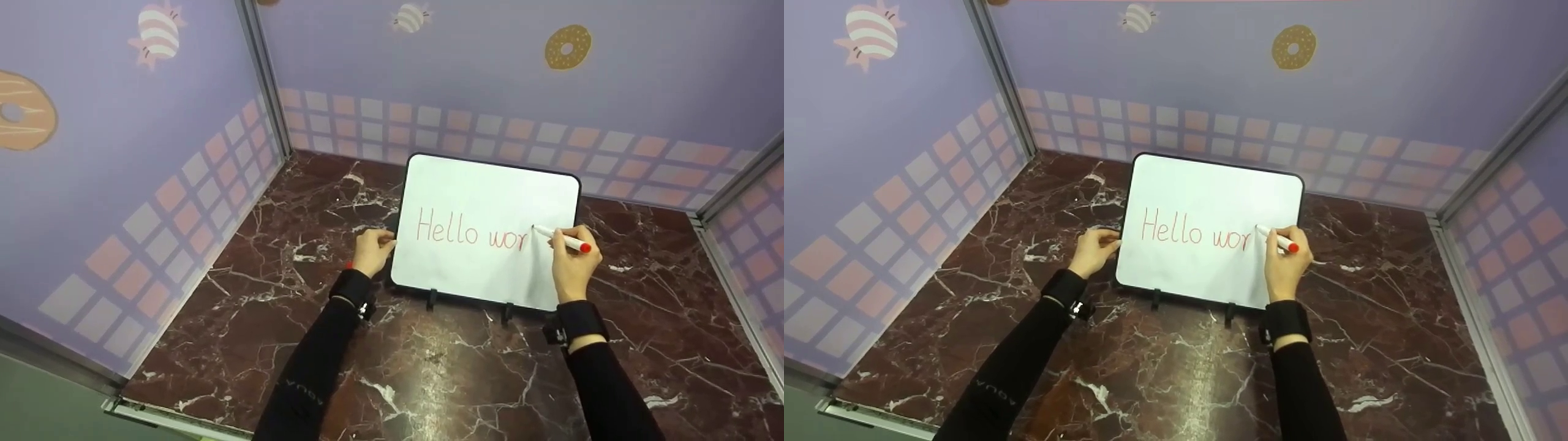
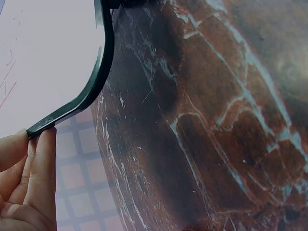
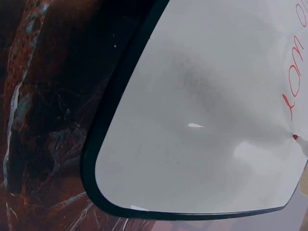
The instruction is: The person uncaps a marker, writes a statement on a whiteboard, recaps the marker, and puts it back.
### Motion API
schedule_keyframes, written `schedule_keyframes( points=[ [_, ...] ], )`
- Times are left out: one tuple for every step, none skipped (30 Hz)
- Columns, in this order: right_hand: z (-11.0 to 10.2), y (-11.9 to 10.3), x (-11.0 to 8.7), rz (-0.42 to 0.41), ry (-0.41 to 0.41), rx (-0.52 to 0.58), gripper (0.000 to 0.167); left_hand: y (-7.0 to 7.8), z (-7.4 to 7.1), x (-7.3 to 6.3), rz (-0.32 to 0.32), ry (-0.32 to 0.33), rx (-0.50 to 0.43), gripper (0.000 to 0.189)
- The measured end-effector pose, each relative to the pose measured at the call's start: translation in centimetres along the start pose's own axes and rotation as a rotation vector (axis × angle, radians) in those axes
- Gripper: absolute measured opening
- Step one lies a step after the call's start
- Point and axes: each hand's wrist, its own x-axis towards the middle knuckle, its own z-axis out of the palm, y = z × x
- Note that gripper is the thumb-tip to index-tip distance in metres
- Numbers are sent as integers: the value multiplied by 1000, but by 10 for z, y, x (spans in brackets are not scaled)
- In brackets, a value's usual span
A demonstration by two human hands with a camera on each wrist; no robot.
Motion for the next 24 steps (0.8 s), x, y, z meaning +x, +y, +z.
schedule_keyframes(
  points=[
    [0,0,-1,3,-4,-5,13,0,0,0,-2,-2,1,22],
    [-1,0,-1,6,-9,-15,13,0,0,0,-3,-4,1,22],
    [-2,-1,-2,8,-15,-28,13,0,-1,0,-4,-5,2,22],
    [-2,-1,-3,9,-22,-42,13,1,-1,0,-4,-5,3,22],
    [-3,-1,-4,11,-27,-54,13,1,-1,1,-2,-3,4,22],
    [-4,-2,-5,14,-33,-66,13,1,-1,1,-2,-1,4,22],
    [-4,-2,-6,17,-38,-75,14,1,-1,2,-1,2,2,22],
    [-5,-2,-6,19,-41,-85,14,1,-1,2,0,5,5,21],
    [-6,-2,-7,21,-40,-90,15,1,-1,2,-2,6,3,21],
    [-7,-2,-7,23,-36,-91,15,0,-1,3,0,8,3,21],
    [-8,-2,-7,24,-31,-91,15,0,-1,3,1,8,2,21],
    [-9,-2,-7,24,-25,-93,15,0,-1,3,2,8,2,21],
    [-10,-2,-7,26,-19,-86,15,0,-1,3,4,7,2,21],
    [-11,-2,-7,27,-11,-72,15,0,-1,2,6,8,5,21],
    [-12,-1,-6,28,3,-59,15,0,0,2,8,7,5,21],
    [-13,-1,-5,28,18,-48,15,0,0,2,12,9,8,21],
    [-14,0,-4,28,32,-30,15,0,0,2,15,9,10,21],
    [-15,0,-3,27,45,-13,15,0,0,1,18,10,12,21],
    [-16,0,-2,27,57,0,15,0,0,1,21,12,14,21],
    [-16,1,0,24,68,7,15,-1,0,1,25,13,17,21],
    [-17,1,1,23,76,10,15,-1,0,1,28,15,21,21],
    [-18,1,3,26,79,8,16,-1,1,1,30,17,22,21],
    [-19,1,4,27,78,10,16,-1,1,1,31,19,23,21],
    [-20,1,5,33,78,4,16,-1,1,1,32,20,24,21]
  ],
)
